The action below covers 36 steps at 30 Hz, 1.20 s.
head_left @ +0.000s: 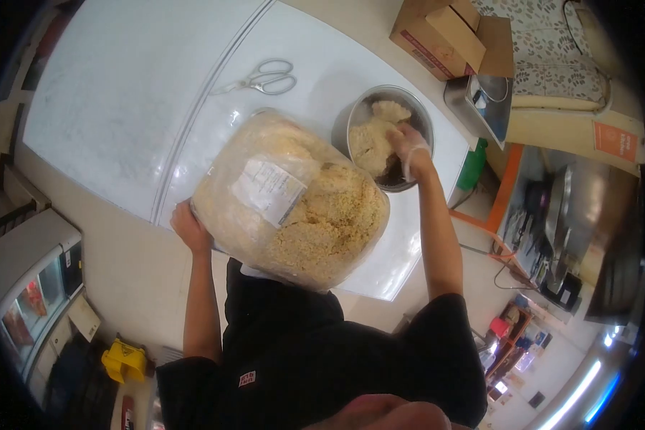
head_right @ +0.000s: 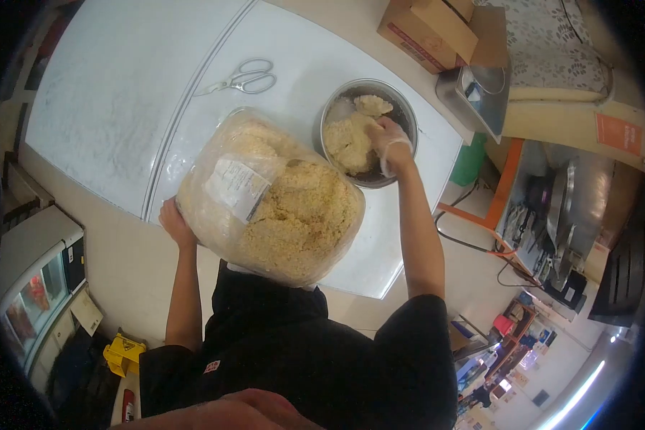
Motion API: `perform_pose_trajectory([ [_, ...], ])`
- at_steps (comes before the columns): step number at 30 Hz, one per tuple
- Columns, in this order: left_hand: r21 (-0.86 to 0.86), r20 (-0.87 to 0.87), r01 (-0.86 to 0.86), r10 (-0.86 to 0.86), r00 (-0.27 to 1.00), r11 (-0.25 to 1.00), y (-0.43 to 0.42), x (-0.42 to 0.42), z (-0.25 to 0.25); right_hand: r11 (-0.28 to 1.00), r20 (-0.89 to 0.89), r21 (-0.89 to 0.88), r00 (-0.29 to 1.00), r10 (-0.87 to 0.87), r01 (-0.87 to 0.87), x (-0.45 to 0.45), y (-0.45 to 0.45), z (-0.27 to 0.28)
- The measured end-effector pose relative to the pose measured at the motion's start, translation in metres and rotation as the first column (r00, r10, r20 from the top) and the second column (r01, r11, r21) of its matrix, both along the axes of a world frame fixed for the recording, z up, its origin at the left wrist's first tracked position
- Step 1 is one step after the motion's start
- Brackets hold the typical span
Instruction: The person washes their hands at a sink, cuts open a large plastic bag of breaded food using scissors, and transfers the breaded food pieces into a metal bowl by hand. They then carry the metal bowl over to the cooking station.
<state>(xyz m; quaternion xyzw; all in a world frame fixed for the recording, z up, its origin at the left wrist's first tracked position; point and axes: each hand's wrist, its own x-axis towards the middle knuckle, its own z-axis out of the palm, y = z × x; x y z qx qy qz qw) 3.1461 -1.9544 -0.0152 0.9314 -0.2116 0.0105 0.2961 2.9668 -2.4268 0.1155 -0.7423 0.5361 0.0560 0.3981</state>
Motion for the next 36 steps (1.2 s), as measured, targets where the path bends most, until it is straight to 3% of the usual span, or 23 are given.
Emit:
perform_pose_trajectory([
  [2,0.007,-0.005,-0.005,0.005,1.0,1.0,0.001,0.0,-0.001,1.0,0.033,0.005,0.999,-0.012,0.012,-0.011,-0.005,0.005],
  [6,0.002,-0.014,-0.011,0.011,1.0,1.0,0.0,-0.001,-0.001,0.967,-0.086,-0.139,0.975,0.204,-0.214,-0.028,-0.017,-0.008],
  [9,-0.015,-0.009,-0.014,0.014,1.0,1.0,0.001,0.0,-0.001,0.959,-0.079,-0.206,0.98,0.184,-0.197,-0.017,-0.007,0.018],
  [12,-0.02,0.007,-0.017,0.017,1.0,1.0,0.002,0.0,-0.004,0.973,0.041,-0.192,0.989,0.141,-0.131,-0.018,-0.013,0.029],
  [15,-0.021,-0.002,-0.012,0.012,1.0,1.0,0.003,0.0,-0.005,0.927,-0.366,-0.284,0.921,0.132,-0.246,-0.011,-0.022,0.04],
  [18,-0.01,-0.019,-0.013,0.012,1.0,1.0,0.003,0.0,-0.002,0.739,-0.6,-0.408,0.767,0.226,-0.536,-0.02,-0.02,0.016],
  [19,-0.004,-0.023,-0.015,0.015,1.0,1.0,0.002,0.0,-0.002,0.736,-0.634,-0.408,0.748,0.196,-0.539,-0.002,-0.003,0.029],
  [21,0.005,-0.015,-0.017,0.017,1.0,1.0,0.001,-0.001,-0.002,0.757,-0.461,-0.364,0.811,0.361,-0.544,0.009,0.017,0.018],
  [24,0.011,-0.006,-0.015,0.015,1.0,1.0,0.002,-0.002,-0.004,0.768,-0.509,-0.137,0.709,0.488,-0.626,0.031,0.055,0.009],
  [27,0.019,-0.006,-0.01,0.01,1.0,1.0,0.001,0.0,-0.004,0.819,-0.357,-0.207,0.821,0.446,-0.535,0.031,0.044,-0.006],
  [30,0.032,0.007,-0.005,0.005,1.0,0.999,0.003,-0.002,-0.006,0.738,-0.186,-0.394,0.834,0.519,-0.547,0.014,0.003,-0.018],
  [31,0.033,0.015,-0.002,0.002,1.0,0.999,0.003,-0.002,-0.007,0.781,-0.136,-0.384,0.866,0.48,-0.493,0.016,-0.006,-0.004],
  [34,0.036,0.023,0.022,-0.023,0.999,0.999,0.002,-0.001,-0.006,0.98,0.159,-0.098,0.97,0.185,-0.171,0.017,-0.023,0.025],
  [35,0.042,0.018,0.016,-0.017,1.0,0.999,0.001,-0.002,-0.006,0.986,0.211,-0.107,0.966,0.147,-0.127,0.012,-0.031,0.017],
  [36,0.049,0.013,0.012,-0.012,1.0,0.999,0.002,-0.002,-0.006,0.96,0.163,-0.14,0.95,0.265,-0.243,0.008,-0.031,0.018],
])
